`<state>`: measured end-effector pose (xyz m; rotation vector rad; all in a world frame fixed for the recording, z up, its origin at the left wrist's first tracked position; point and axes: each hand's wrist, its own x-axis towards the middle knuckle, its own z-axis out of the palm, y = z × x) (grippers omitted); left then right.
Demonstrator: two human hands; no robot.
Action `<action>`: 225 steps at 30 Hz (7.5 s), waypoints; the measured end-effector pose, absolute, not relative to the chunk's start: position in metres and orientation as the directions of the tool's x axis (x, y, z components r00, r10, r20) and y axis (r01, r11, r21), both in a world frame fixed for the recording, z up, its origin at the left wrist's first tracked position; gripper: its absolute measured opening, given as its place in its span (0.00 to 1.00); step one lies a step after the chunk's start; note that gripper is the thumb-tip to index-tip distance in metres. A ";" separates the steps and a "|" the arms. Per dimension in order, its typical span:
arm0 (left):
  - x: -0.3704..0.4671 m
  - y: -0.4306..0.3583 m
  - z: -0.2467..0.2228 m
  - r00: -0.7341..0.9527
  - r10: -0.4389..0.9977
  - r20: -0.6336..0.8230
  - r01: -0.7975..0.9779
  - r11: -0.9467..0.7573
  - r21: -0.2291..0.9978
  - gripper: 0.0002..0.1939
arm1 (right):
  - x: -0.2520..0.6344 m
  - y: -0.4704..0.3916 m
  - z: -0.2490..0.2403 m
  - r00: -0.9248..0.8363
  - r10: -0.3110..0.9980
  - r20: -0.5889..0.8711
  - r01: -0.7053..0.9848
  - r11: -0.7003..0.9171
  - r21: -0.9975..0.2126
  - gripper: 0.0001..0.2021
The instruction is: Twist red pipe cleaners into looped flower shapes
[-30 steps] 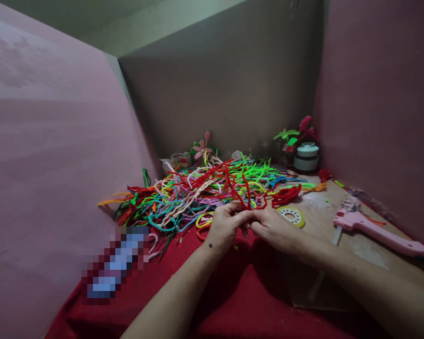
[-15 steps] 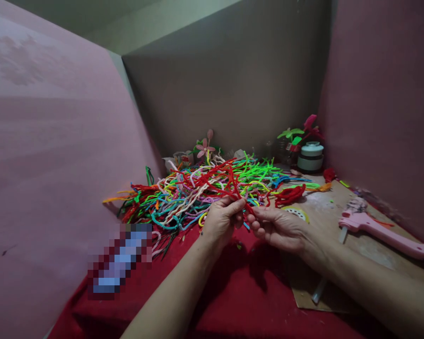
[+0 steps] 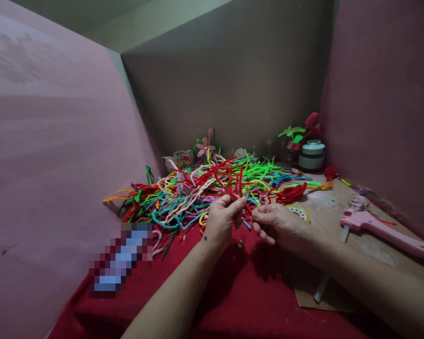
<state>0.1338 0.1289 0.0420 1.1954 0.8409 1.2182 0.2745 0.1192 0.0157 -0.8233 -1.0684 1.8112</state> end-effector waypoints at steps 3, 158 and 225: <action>0.135 0.129 0.043 0.197 0.977 0.077 -0.299 -0.015 0.954 0.14 | 0.275 0.119 0.018 -0.422 0.900 -0.109 -0.271 -0.241 -0.932 0.15; 0.122 0.120 0.058 0.301 0.897 0.324 0.519 -0.439 0.734 0.09 | 0.278 0.105 0.045 -0.228 0.968 0.105 0.249 0.163 -0.955 0.05; 0.128 0.126 0.045 0.395 0.916 -0.070 -0.052 0.099 0.994 0.15 | 0.273 0.113 0.024 -0.188 0.982 -0.021 -0.417 -0.100 -0.903 0.10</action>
